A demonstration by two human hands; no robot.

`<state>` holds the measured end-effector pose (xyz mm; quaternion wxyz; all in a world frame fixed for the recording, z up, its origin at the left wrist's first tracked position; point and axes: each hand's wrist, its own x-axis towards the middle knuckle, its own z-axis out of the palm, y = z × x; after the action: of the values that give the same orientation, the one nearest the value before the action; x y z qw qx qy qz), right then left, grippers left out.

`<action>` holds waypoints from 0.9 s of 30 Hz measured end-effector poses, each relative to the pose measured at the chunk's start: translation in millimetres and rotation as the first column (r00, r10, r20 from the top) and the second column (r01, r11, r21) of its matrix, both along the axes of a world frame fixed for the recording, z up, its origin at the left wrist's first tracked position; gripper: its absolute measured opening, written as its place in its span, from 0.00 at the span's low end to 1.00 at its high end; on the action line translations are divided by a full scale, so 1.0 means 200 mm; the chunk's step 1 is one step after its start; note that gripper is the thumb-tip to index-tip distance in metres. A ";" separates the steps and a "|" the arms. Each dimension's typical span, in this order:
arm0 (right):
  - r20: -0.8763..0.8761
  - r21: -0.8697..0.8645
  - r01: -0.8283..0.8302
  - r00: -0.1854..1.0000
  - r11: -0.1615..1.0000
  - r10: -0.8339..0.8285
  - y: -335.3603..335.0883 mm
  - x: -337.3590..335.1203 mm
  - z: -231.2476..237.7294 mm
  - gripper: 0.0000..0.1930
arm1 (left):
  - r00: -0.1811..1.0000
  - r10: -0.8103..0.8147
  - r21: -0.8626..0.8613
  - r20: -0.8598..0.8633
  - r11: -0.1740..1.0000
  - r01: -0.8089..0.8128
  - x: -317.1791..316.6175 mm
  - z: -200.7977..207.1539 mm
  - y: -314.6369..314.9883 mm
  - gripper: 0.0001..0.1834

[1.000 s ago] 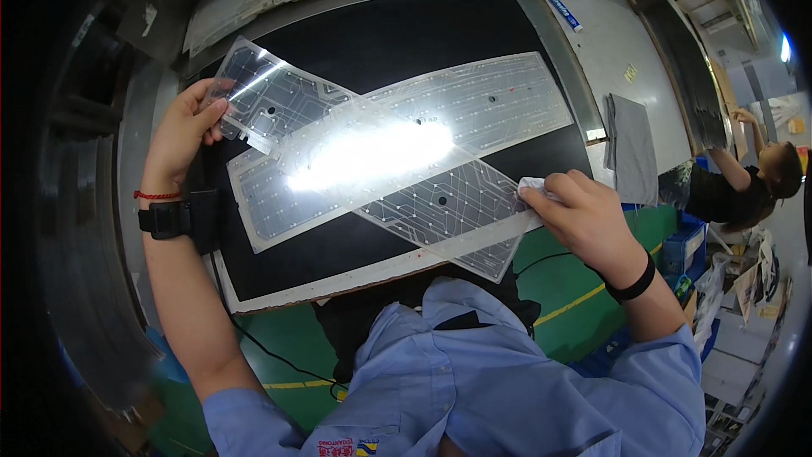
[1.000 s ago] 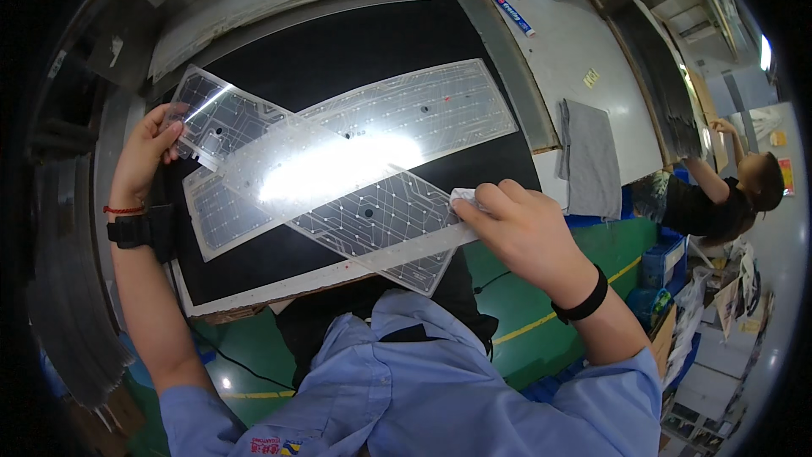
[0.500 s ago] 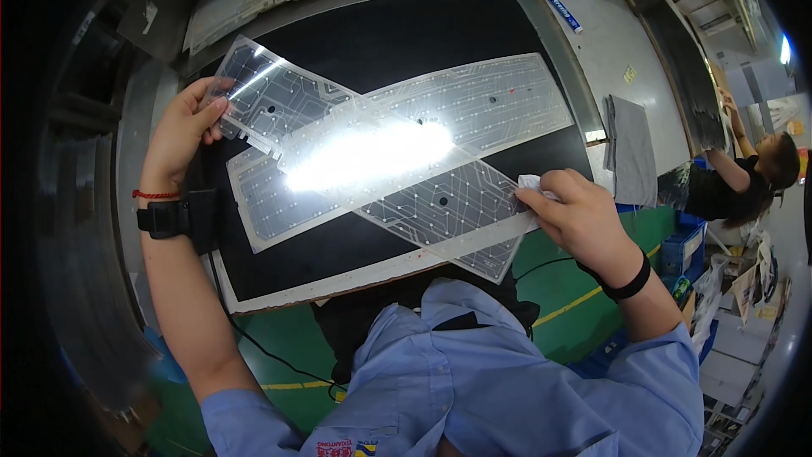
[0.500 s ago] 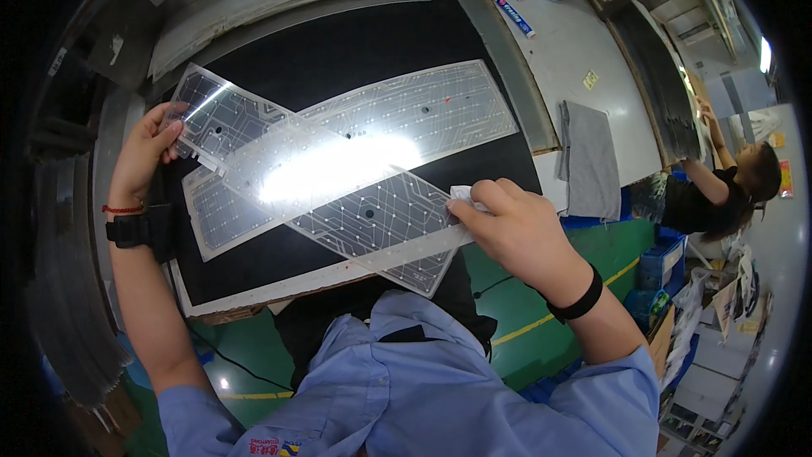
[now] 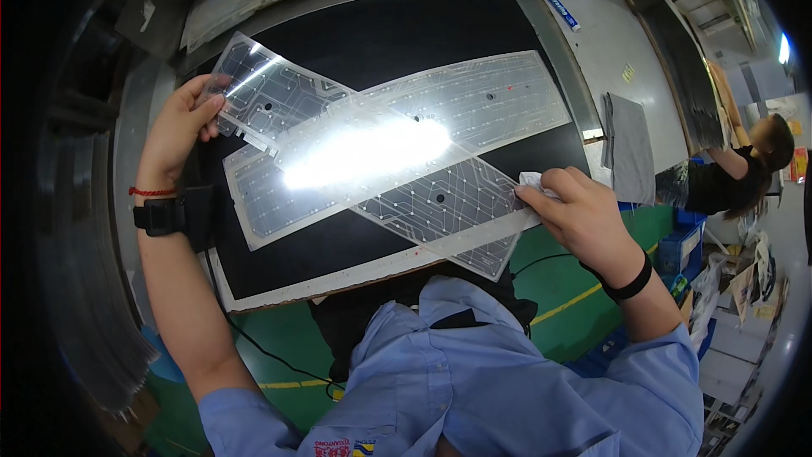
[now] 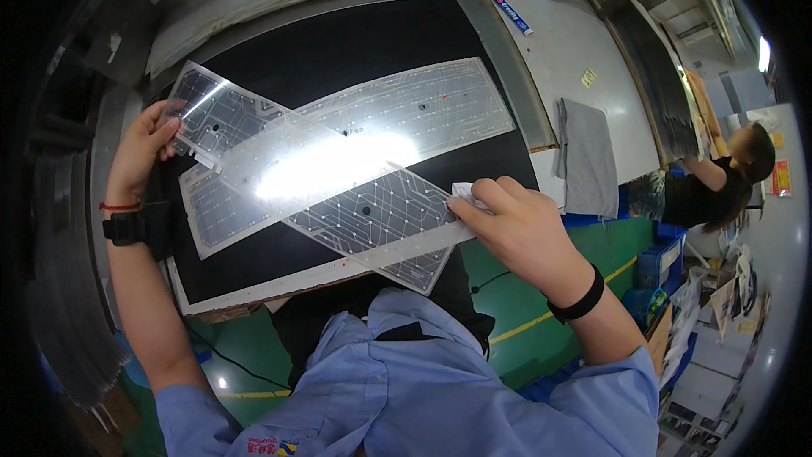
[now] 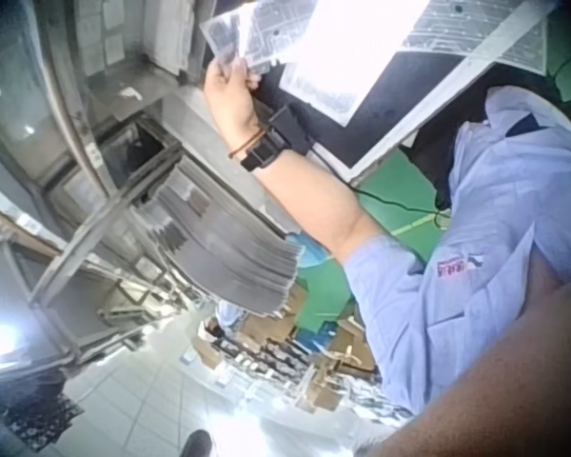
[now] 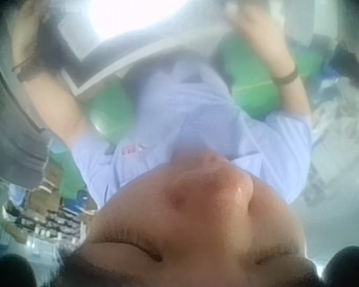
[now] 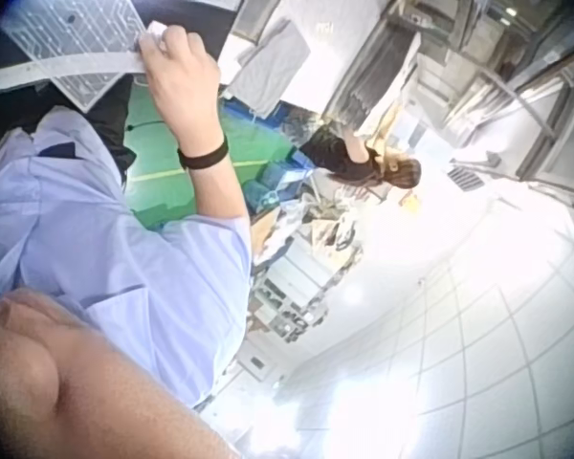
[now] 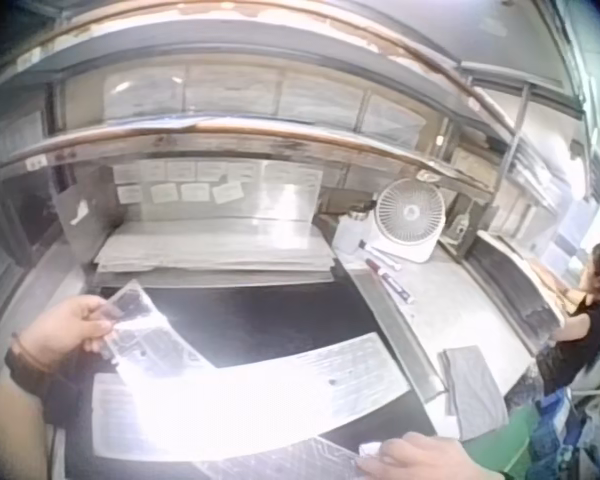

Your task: The recorder is inspecting and cleaning transparent keyboard membrane layers at a workstation.

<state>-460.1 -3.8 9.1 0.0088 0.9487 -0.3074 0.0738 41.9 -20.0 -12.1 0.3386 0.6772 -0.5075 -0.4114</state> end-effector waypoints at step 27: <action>0.061 0.028 0.068 0.996 0.997 -0.069 0.02 0.00 -0.02 0.20 | 0.999 -0.028 -0.005 -0.018 1.000 0.028 0.00 0.01 0.01 0.18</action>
<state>-461.1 0.0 5.0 -0.0104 0.9349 -0.3407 0.0989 41.6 -19.0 -10.0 0.3390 0.6655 -0.5149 -0.4208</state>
